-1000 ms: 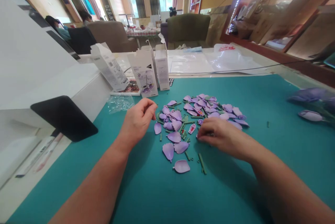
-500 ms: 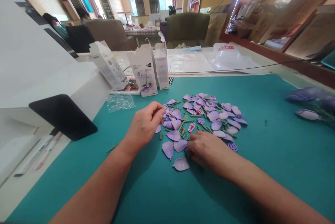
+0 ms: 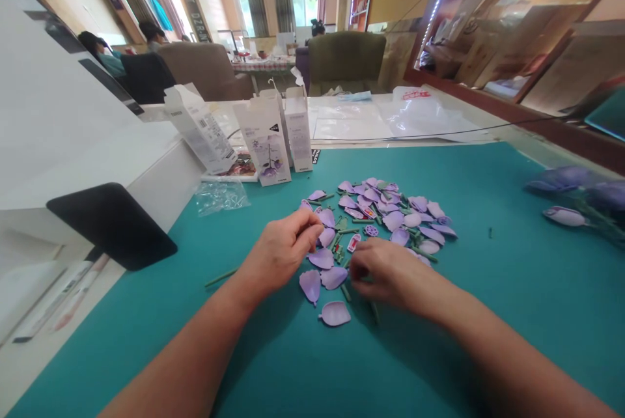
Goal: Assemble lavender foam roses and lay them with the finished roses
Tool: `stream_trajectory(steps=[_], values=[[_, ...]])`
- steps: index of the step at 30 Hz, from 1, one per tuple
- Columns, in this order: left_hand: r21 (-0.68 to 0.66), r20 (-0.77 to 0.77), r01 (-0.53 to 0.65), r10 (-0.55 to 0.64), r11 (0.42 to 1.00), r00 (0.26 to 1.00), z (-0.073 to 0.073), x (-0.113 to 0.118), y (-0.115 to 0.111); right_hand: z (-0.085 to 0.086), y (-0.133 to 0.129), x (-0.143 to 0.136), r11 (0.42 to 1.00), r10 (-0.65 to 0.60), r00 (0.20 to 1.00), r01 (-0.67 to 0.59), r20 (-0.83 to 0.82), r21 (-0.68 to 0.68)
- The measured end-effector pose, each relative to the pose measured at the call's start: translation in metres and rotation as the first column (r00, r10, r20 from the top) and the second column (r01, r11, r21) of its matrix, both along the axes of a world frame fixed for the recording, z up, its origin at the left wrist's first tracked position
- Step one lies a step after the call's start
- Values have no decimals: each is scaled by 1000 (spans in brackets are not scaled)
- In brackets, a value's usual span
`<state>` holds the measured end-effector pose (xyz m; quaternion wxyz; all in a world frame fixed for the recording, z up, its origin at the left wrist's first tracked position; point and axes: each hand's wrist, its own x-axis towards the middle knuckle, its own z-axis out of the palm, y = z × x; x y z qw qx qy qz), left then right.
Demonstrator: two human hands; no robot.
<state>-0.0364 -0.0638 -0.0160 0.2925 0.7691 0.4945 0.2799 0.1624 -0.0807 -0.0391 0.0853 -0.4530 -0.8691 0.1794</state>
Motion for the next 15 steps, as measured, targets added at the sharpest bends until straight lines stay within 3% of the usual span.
stream_trajectory(steps=[2,5,9,15], values=[[-19,20,61,-61,998,998,2,2,-3,8,2,6,995,-91,958,76,-272,-64],[-39,20,137,-136,990,991,5,5,-7,15,4,11,974,-222,801,156,-556,-163],[-54,-9,190,-191,980,982,5,8,-10,15,5,9,963,-266,704,171,-658,-207],[-43,-19,225,-226,973,974,4,11,-12,13,4,7,968,-246,691,140,-680,-208]])
